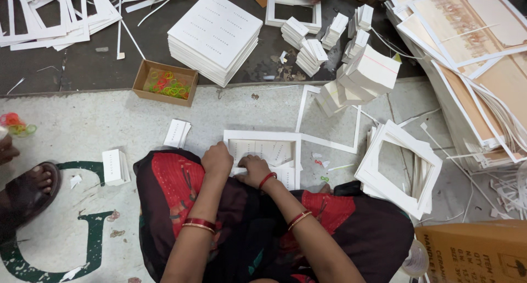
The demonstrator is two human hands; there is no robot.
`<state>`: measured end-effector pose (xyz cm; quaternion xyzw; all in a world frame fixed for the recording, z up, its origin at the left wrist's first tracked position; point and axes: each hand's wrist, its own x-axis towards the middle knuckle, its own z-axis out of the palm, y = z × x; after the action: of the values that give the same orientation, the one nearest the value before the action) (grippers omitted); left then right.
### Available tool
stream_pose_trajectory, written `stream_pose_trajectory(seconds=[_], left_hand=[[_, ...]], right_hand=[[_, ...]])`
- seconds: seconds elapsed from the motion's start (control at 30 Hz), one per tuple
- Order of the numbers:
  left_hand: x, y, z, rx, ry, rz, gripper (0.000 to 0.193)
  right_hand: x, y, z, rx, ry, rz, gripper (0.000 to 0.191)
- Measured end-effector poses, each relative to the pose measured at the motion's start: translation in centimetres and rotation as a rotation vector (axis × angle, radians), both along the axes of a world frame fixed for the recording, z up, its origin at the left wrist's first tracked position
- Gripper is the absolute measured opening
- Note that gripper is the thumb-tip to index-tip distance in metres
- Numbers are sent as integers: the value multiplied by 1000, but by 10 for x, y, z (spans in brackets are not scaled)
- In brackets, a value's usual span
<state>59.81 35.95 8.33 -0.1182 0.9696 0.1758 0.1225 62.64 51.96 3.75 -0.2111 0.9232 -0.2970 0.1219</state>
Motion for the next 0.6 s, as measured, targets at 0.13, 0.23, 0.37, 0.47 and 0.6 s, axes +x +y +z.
stream_pose_trajectory(seconds=[0.13, 0.23, 0.37, 0.47, 0.6], left_hand=[[-2, -4, 8, 39, -78, 23, 33], [-9, -8, 7, 79, -214, 18, 45], [-20, -16, -3, 163, -335, -119, 59], [-22, -18, -11, 273, -272, -238, 66], [-17, -16, -11, 472, -308, -199, 75]], right_hand=[[-3, 0, -1, -17, -68, -41, 60], [-3, 0, -2, 58, -135, -46, 62], [-4, 3, -1, 106, -103, 3, 55], [-6, 6, 3, 111, -140, 1, 56], [-5, 6, 14, 127, -114, 4, 55]])
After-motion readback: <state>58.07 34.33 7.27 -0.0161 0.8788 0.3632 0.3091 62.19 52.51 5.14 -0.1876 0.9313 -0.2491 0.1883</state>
